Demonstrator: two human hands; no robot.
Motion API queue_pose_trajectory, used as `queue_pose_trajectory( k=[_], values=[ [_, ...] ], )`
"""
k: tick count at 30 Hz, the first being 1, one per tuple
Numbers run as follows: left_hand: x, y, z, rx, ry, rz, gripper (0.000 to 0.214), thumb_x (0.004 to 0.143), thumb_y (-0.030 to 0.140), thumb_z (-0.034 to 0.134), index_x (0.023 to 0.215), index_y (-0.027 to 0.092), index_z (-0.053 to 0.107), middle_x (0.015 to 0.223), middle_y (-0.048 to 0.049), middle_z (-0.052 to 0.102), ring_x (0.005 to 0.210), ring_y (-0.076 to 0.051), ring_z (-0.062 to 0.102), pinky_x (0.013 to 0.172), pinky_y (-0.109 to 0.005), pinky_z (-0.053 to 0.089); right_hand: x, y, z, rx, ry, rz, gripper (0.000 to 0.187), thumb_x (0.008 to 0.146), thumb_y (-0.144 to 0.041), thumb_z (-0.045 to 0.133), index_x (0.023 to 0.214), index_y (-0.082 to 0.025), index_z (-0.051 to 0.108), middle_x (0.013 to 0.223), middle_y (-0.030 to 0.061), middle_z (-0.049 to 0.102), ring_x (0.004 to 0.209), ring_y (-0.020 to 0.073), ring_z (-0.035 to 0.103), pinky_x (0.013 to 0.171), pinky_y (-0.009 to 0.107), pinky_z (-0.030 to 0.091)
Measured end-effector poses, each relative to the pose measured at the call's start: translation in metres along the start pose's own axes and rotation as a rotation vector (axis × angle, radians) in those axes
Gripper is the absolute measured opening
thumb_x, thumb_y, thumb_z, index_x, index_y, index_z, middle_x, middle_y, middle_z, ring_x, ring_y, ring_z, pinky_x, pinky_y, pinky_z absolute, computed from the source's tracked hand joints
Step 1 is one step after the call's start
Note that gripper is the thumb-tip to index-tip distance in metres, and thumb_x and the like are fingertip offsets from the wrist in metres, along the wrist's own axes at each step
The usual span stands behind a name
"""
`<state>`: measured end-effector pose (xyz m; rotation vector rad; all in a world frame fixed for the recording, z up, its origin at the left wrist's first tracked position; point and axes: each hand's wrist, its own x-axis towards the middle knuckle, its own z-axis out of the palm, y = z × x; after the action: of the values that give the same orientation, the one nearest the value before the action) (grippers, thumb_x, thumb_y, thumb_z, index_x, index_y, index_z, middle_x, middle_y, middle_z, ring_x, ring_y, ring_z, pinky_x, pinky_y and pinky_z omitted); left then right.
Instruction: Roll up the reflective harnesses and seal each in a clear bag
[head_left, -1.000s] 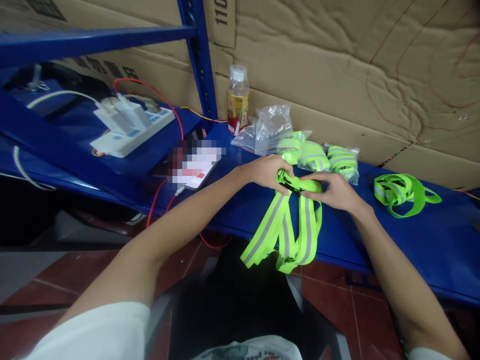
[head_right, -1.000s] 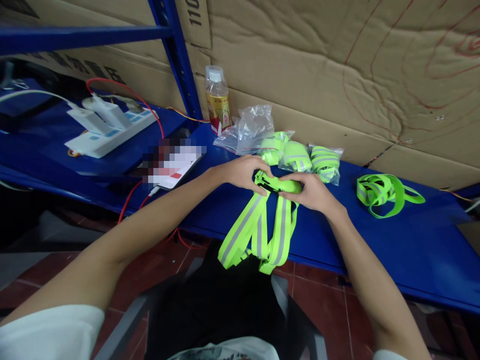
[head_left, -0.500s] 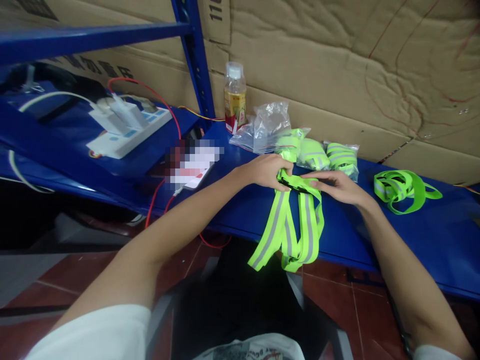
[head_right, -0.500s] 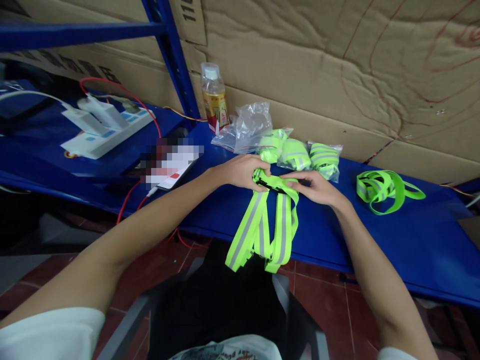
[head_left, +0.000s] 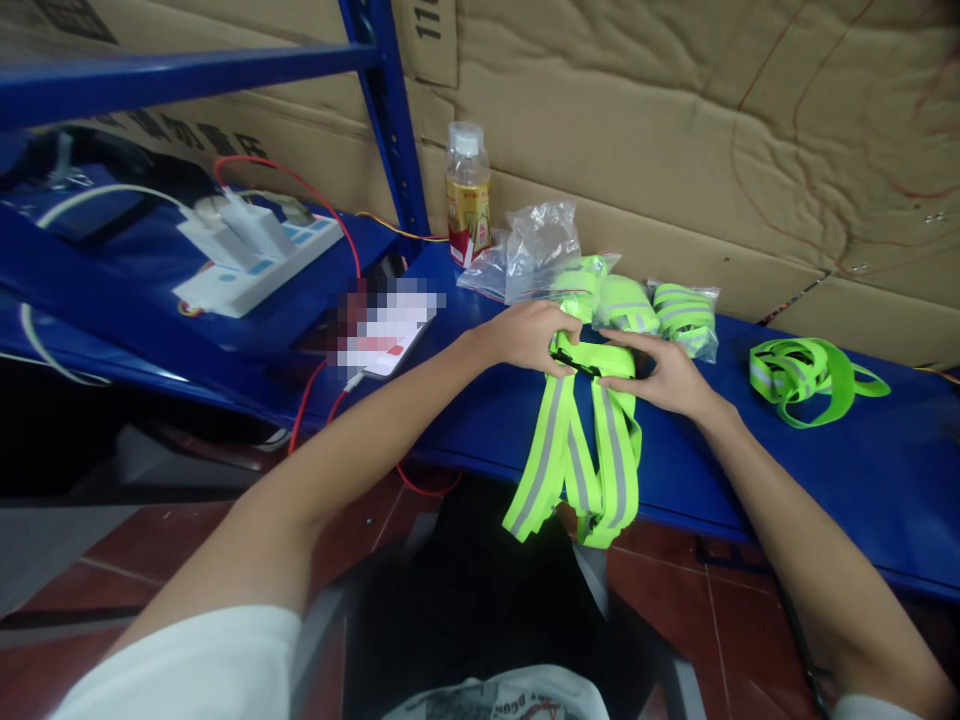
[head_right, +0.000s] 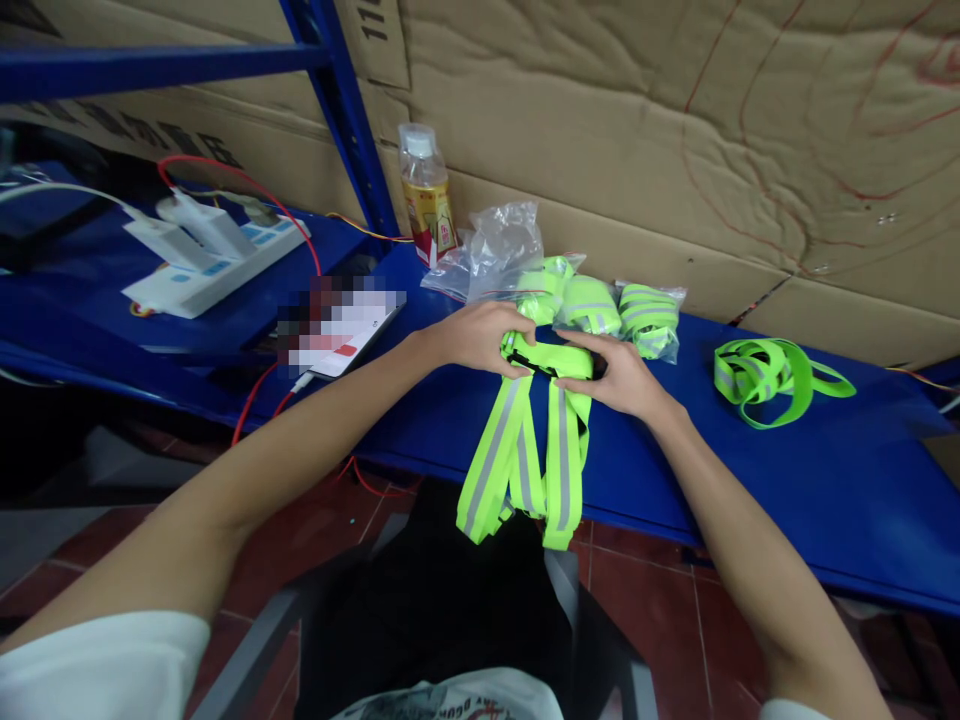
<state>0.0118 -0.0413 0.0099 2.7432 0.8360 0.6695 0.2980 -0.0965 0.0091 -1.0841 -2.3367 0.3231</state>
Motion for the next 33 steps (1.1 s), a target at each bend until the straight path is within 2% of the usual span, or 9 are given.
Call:
queue_pose_trajectory(
  k=[2,5,9,12,15,18,25,28,33],
  values=[
    [0.001,-0.003,0.0,0.013,0.029,0.035,0.037,0.071,0.041,0.09,0.098,0.02,0.077,0.09,-0.0046,0.075,0.098,-0.029,0.073,0.085,-0.039,0.052,0.001,0.0,0.004,-0.006,0.025,-0.024,0.066,0.087,-0.05,0.088,0.146,-0.026,0.071,0.141,0.0104,0.076,0.125,0.0367,0.074,0.107,0.053,0.059],
    [0.002,-0.006,0.0,-0.016,0.058,0.1,0.034,0.074,0.039,0.089,0.099,0.02,0.076,0.094,-0.0041,0.077,0.099,-0.028,0.073,0.093,-0.041,0.054,0.003,0.0,0.008,-0.015,0.044,-0.056,0.055,0.09,-0.051,0.085,0.137,-0.026,0.076,0.132,0.012,0.079,0.12,0.0361,0.075,0.106,0.055,0.058],
    [0.002,-0.006,0.0,-0.076,0.083,0.159,0.029,0.077,0.034,0.088,0.097,0.02,0.074,0.099,-0.0039,0.077,0.101,-0.025,0.074,0.105,-0.044,0.053,0.002,-0.003,0.007,0.043,0.027,-0.025,0.05,0.092,-0.055,0.081,0.133,-0.026,0.077,0.127,0.0116,0.08,0.115,0.0348,0.075,0.102,0.053,0.058],
    [0.002,-0.004,0.001,-0.086,0.098,0.195,0.026,0.077,0.031,0.089,0.094,0.02,0.073,0.101,-0.0047,0.078,0.104,-0.026,0.074,0.112,-0.048,0.051,0.002,-0.004,0.005,0.101,0.065,0.031,0.037,0.099,-0.053,0.073,0.124,-0.026,0.081,0.12,0.0105,0.081,0.105,0.0311,0.076,0.093,0.047,0.059],
    [0.003,-0.003,0.002,-0.072,0.11,0.205,0.025,0.076,0.03,0.089,0.094,0.021,0.072,0.104,-0.0058,0.078,0.107,-0.027,0.074,0.115,-0.05,0.051,0.003,-0.002,0.006,0.113,0.096,0.096,0.042,0.096,-0.056,0.076,0.124,-0.025,0.08,0.115,0.0098,0.081,0.096,0.0296,0.076,0.08,0.043,0.058],
    [0.003,-0.003,0.003,-0.067,0.11,0.202,0.024,0.078,0.031,0.088,0.094,0.021,0.072,0.107,-0.0066,0.077,0.11,-0.026,0.072,0.115,-0.049,0.051,0.003,0.0,0.007,0.103,0.086,0.118,0.053,0.093,-0.059,0.078,0.134,-0.025,0.075,0.114,0.0105,0.079,0.095,0.0299,0.075,0.078,0.043,0.059],
    [0.0,0.002,-0.002,-0.213,0.125,0.193,0.027,0.076,0.034,0.088,0.092,0.02,0.072,0.113,-0.0096,0.072,0.108,-0.026,0.071,0.102,-0.044,0.056,0.005,-0.007,0.006,0.029,0.069,0.028,0.043,0.097,-0.057,0.074,0.125,-0.025,0.074,0.109,0.011,0.075,0.094,0.0295,0.071,0.081,0.044,0.057],
    [0.001,0.0,-0.006,-0.341,0.118,0.166,0.017,0.082,0.031,0.082,0.091,0.019,0.075,0.106,-0.0083,0.074,0.098,-0.021,0.071,0.097,-0.04,0.056,0.004,-0.013,0.004,0.0,0.087,-0.007,0.04,0.097,-0.055,0.073,0.124,-0.025,0.072,0.109,0.0106,0.074,0.098,0.0303,0.072,0.083,0.044,0.058],
    [0.004,-0.002,-0.006,-0.374,0.099,0.116,0.04,0.083,0.027,0.081,0.122,0.019,0.076,0.108,-0.0083,0.076,0.094,-0.021,0.07,0.093,-0.04,0.057,0.002,-0.017,0.001,-0.05,0.128,-0.061,0.033,0.098,-0.053,0.072,0.118,-0.027,0.072,0.109,0.0109,0.071,0.102,0.0313,0.07,0.088,0.047,0.061]
  ],
)
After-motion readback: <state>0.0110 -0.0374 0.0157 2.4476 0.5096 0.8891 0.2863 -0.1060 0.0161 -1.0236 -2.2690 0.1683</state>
